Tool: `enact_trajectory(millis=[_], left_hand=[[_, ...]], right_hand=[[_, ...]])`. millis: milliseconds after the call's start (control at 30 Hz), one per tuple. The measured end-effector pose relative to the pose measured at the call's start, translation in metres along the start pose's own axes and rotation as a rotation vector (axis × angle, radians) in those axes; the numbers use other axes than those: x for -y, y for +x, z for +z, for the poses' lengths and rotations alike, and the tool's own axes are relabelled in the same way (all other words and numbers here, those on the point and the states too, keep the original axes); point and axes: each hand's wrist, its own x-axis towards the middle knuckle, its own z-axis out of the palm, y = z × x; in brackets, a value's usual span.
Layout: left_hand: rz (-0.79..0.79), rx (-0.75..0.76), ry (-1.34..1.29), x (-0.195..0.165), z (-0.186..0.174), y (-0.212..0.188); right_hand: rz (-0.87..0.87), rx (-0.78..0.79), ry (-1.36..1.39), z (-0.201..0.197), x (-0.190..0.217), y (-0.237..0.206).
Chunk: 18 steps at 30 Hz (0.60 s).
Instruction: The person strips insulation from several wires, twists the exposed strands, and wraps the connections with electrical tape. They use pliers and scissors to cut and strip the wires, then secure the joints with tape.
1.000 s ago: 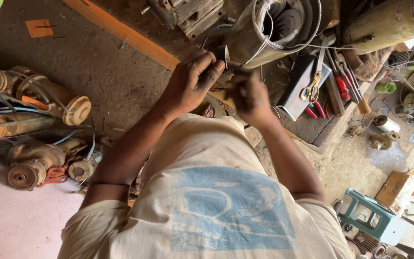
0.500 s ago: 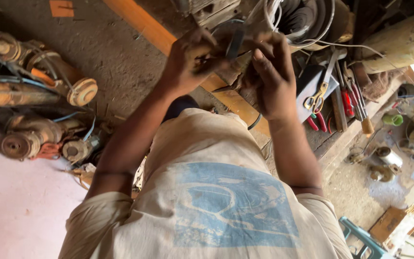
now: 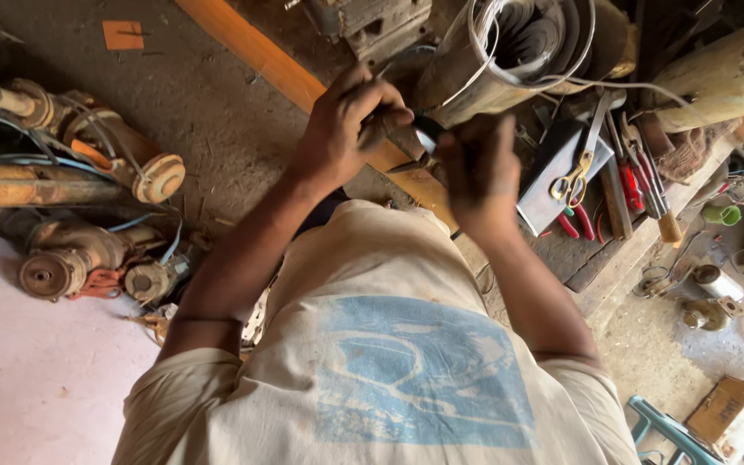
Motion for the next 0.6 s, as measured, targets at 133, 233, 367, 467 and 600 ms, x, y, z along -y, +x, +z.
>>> enact_trajectory(millis=[133,233,367,467,600], left_hand=[[0.025,0.019,-0.03,0.005,-0.006,0.0],[0.074,-0.02,-0.058,0.013,-0.001,0.01],[-0.181,-0.045,-0.065,0.014,0.008,0.02],[-0.131,0.014,-0.048,0.008,0.005,0.026],[-0.019,0.013,0.011,-0.003,-0.007,0.031]], right_hand=[[0.408,0.085,0.927,-0.025,0.015,0.025],[0.441,0.072,0.966,-0.018,0.016,0.036],[0.132,-0.093,0.497,0.018,0.003,0.02],[0.165,-0.036,0.242,0.042,-0.019,0.014],[-0.311,-0.027,-0.594,0.043,-0.031,0.02]])
